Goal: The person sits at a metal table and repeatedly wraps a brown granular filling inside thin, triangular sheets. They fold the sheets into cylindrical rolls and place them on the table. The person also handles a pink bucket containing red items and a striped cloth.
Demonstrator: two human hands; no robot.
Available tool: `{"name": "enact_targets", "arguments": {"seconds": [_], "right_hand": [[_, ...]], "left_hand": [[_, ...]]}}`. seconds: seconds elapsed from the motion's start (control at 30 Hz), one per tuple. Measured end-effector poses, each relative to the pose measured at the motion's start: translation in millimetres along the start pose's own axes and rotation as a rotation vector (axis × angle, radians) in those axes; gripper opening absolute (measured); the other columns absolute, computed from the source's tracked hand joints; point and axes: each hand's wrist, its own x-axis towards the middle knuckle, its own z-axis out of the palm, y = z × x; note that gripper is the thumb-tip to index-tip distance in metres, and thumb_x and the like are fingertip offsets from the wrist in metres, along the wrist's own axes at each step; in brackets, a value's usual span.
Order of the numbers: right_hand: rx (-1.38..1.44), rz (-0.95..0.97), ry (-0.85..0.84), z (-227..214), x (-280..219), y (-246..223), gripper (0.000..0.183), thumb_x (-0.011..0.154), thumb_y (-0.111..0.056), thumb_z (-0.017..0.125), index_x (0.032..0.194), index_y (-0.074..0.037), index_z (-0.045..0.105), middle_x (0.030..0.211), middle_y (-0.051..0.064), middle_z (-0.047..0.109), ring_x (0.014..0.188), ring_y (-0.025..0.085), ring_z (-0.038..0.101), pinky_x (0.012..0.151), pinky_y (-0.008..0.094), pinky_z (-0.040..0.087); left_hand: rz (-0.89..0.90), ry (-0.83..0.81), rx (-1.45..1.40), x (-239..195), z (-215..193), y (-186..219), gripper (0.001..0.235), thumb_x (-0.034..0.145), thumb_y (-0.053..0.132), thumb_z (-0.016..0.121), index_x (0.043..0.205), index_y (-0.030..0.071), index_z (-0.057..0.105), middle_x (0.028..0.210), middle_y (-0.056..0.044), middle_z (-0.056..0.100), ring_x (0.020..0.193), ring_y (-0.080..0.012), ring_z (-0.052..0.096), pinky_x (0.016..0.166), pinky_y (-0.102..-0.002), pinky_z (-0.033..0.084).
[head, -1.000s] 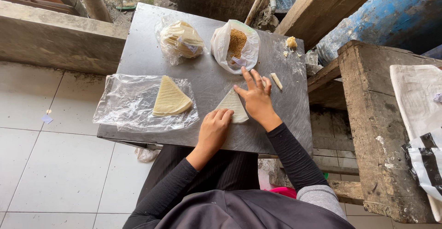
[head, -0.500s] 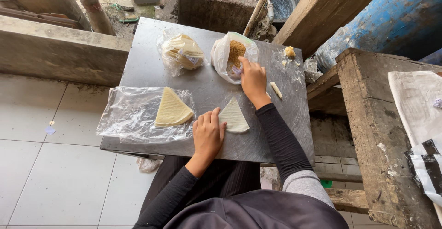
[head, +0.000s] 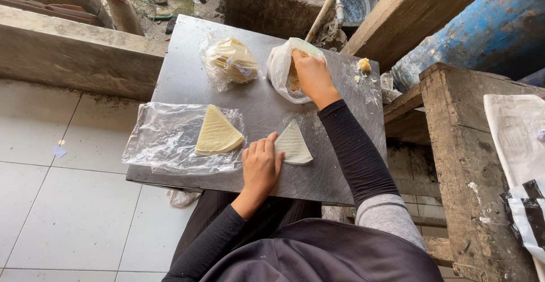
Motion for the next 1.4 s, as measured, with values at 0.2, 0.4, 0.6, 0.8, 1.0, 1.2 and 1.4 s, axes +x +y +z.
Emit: {"name": "enact_targets", "arguments": {"seconds": [0.2, 0.4, 0.6, 0.8, 1.0, 1.2, 1.4], "right_hand": [[0.273, 0.145, 0.027, 7.3, -7.4, -10.5, 0.053, 0.082, 0.009, 0.061, 0.133, -0.002, 0.055, 0.088, 0.021, 0.074, 0.09, 0.04, 0.072, 0.08, 0.048, 0.055], [0.44, 0.331, 0.072, -8.6, -19.6, -11.8, 0.063, 0.078, 0.011, 0.063, 0.138, -0.006, 0.053, 0.084, 0.014, 0.076, 0.087, 0.035, 0.074, 0.08, 0.045, 0.056], [0.512, 0.396, 0.094, 3.7, -23.0, -26.6, 0.067, 0.075, 0.01, 0.069, 0.138, -0.006, 0.053, 0.084, 0.012, 0.076, 0.085, 0.031, 0.075, 0.077, 0.042, 0.057], [0.638, 0.472, 0.255, 30.2, -19.4, -40.5, 0.062, 0.075, 0.003, 0.078, 0.132, -0.003, 0.055, 0.081, 0.011, 0.077, 0.077, 0.025, 0.076, 0.072, 0.035, 0.058], [0.714, 0.512, 0.365, 40.0, -29.1, -40.6, 0.058, 0.079, 0.003, 0.081, 0.131, -0.003, 0.055, 0.082, 0.009, 0.078, 0.075, 0.02, 0.077, 0.071, 0.032, 0.06], [0.793, 0.552, 0.409, 13.1, -61.5, -30.3, 0.058, 0.08, 0.004, 0.081, 0.131, -0.002, 0.055, 0.084, 0.01, 0.077, 0.075, 0.017, 0.077, 0.069, 0.029, 0.06], [0.898, 0.517, 0.415, -30.3, -109.8, -32.2, 0.057, 0.085, 0.003, 0.079, 0.135, 0.0, 0.051, 0.09, 0.01, 0.077, 0.08, 0.016, 0.077, 0.072, 0.027, 0.061]], "left_hand": [[0.0, -0.005, -0.006, -0.5, -0.6, -0.5, 0.055, 0.09, 0.027, 0.071, 0.139, 0.006, 0.056, 0.114, -0.01, 0.068, 0.107, -0.0259, 0.06, 0.093, -0.04, 0.041], [0.001, 0.007, -0.018, -1.3, 0.9, -1.8, 0.054, 0.091, 0.026, 0.07, 0.139, 0.007, 0.056, 0.113, -0.009, 0.068, 0.107, -0.0259, 0.06, 0.092, -0.04, 0.041], [-0.005, 0.006, -0.007, -1.1, 0.9, -1.2, 0.056, 0.09, 0.027, 0.071, 0.14, 0.007, 0.055, 0.113, -0.01, 0.067, 0.105, -0.0263, 0.06, 0.092, -0.04, 0.041], [0.0, 0.0, 0.013, -1.5, 3.1, -1.6, 0.057, 0.089, 0.027, 0.072, 0.139, 0.008, 0.055, 0.112, -0.009, 0.068, 0.105, -0.0259, 0.06, 0.092, -0.04, 0.041], [0.018, 0.015, 0.039, -2.4, 5.3, -2.7, 0.057, 0.089, 0.028, 0.072, 0.14, 0.007, 0.055, 0.112, -0.008, 0.068, 0.105, -0.0251, 0.06, 0.092, -0.04, 0.041], [-0.03, -0.012, 0.103, -1.8, 2.7, -0.1, 0.056, 0.09, 0.028, 0.073, 0.139, 0.008, 0.056, 0.104, -0.007, 0.068, 0.099, -0.0242, 0.06, 0.089, -0.04, 0.039], [0.016, 0.034, -0.039, -3.8, 5.8, -4.9, 0.046, 0.095, 0.009, 0.062, 0.141, 0.008, 0.055, 0.102, -0.006, 0.07, 0.097, -0.0219, 0.066, 0.09, -0.039, 0.04]]}}
